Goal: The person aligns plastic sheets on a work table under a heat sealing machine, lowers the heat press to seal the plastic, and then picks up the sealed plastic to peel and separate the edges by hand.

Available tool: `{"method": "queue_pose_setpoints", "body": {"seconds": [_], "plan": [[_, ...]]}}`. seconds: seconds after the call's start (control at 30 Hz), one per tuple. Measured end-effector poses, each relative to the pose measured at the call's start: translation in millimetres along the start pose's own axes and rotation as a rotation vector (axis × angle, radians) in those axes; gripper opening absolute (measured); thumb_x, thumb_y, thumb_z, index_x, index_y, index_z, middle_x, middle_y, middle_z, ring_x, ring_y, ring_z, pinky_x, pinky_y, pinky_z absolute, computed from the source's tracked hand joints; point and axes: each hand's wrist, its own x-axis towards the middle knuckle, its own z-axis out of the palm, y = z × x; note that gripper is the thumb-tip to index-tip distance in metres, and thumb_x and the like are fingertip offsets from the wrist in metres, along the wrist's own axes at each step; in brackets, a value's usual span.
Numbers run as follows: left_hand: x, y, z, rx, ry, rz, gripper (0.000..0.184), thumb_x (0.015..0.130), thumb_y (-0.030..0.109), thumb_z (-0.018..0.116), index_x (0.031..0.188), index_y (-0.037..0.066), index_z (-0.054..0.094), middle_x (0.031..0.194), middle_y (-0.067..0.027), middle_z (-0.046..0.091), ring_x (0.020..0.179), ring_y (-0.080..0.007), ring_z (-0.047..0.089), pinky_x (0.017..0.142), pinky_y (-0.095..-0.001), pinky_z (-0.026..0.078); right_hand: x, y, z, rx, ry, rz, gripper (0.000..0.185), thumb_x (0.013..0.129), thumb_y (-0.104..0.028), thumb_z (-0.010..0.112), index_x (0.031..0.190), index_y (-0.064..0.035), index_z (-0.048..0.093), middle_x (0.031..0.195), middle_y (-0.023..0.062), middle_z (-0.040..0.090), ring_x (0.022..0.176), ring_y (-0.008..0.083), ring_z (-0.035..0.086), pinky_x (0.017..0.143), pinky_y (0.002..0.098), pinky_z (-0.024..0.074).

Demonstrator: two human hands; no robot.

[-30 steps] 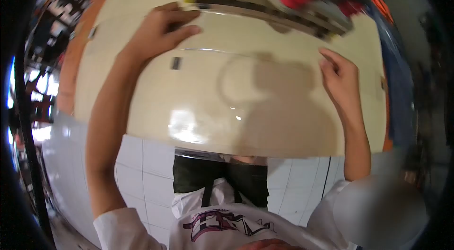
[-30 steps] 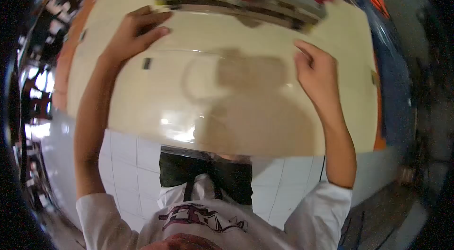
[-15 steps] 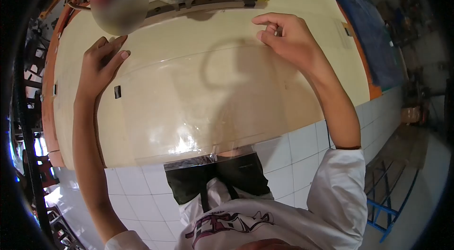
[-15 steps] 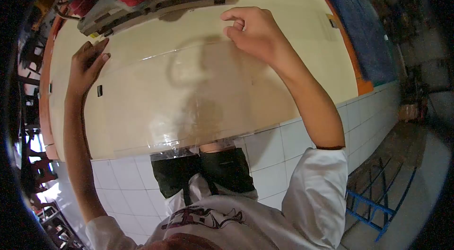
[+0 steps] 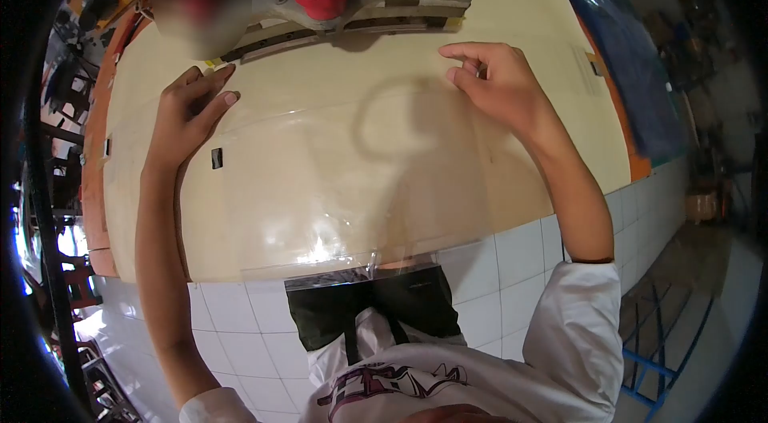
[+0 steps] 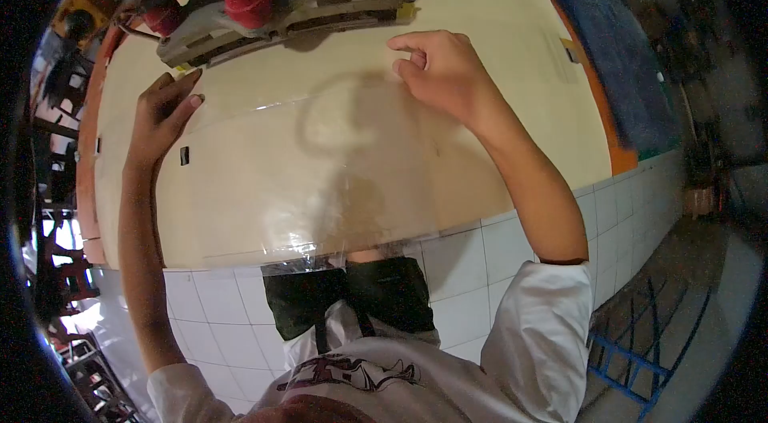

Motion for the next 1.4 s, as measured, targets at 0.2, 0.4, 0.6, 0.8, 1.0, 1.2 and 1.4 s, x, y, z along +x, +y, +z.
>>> {"method": "queue_pose_setpoints", "body": {"seconds": [0.2,0.4,0.6,0.8,1.0,1.2,1.4], "plan": [[-0.3,5.3,-4.5,-0.004,-0.023,-0.025,0.039,0.084,0.018,0.072,0.114,-0.005,0.066,0.073,-0.0055,0.044,0.067,-0.0136,0.043,0.06,-0.0285,0.037,0.3,0.6,0.7,-0.001,0.011,-0.015,0.038,0.078,-0.016,0.064,0.112,0.0002,0.068,0.061,0.0072,0.056,0.059,0.0159,0.056,0.061,0.0301,0.0469],[-0.6,6.1,-6.4,0.06,-0.05,-0.023,0.037,0.084,0.017,0.072,0.114,-0.005,0.066,0.075,-0.0061,0.047,0.069,-0.0136,0.044,0.061,-0.0282,0.038,2.2,6.2,4.0,-0.025,0.025,-0.024,0.036,0.078,-0.015,0.065,0.112,-0.0023,0.069,0.06,0.0085,0.055,0.058,0.0168,0.056,0.061,0.0306,0.0466],[-0.7,3.2,-4.1,0.055,-0.017,0.022,0.037,0.083,0.019,0.072,0.113,-0.003,0.067,0.071,-0.0061,0.045,0.064,-0.0139,0.043,0.058,-0.0292,0.037,1.7,8.6,6.4,-0.009,0.054,-0.049,0.034,0.079,-0.015,0.065,0.111,-0.0032,0.07,0.061,0.0098,0.056,0.059,0.0177,0.055,0.062,0.0311,0.0473],[-1.7,4.5,-4.5,0.009,0.002,0.036,0.034,0.082,0.018,0.072,0.111,-0.001,0.069,0.07,-0.0062,0.047,0.061,-0.0139,0.044,0.057,-0.0293,0.038,2.2,7.9,5.5,-0.012,0.055,-0.042,0.034,0.078,-0.015,0.067,0.11,-0.0033,0.07,0.062,0.0101,0.056,0.06,0.0176,0.056,0.063,0.0305,0.0472],[-2.7,4.2,-9.6,-0.02,-0.011,0.053,0.03,0.084,0.015,0.072,0.109,-0.002,0.069,0.073,-0.0078,0.051,0.064,-0.0147,0.048,0.059,-0.0293,0.04,-0.6,1.8,7.6,-0.002,0.076,-0.032,0.032,0.079,-0.01,0.067,0.11,-0.0021,0.069,0.061,0.0087,0.054,0.058,0.016,0.052,0.061,0.0288,0.0455],[-3.0,-11.6,-13.0,-0.049,0.042,0.104,0.021,0.083,0.008,0.064,0.1,-0.001,0.072,0.075,-0.0113,0.056,0.064,-0.018,0.052,0.059,-0.031,0.042,1.0,-1.7,10.4,0.04,0.066,0.031,0.032,0.08,-0.006,0.066,0.111,-0.0021,0.069,0.061,0.0046,0.051,0.057,0.0131,0.048,0.061,0.0271,0.0436],[-4.4,-12.6,-16.9,-0.056,0.024,0.113,0.022,0.08,0.005,0.058,0.097,-0.001,0.072,0.076,-0.0114,0.058,0.066,-0.0194,0.055,0.061,-0.0312,0.044,-0.4,-5.3,8.1,0.066,0.04,0.035,0.033,0.08,-0.005,0.066,0.113,-0.0013,0.069,0.06,0.0026,0.049,0.058,0.0106,0.046,0.06,0.0255,0.0422]]}}
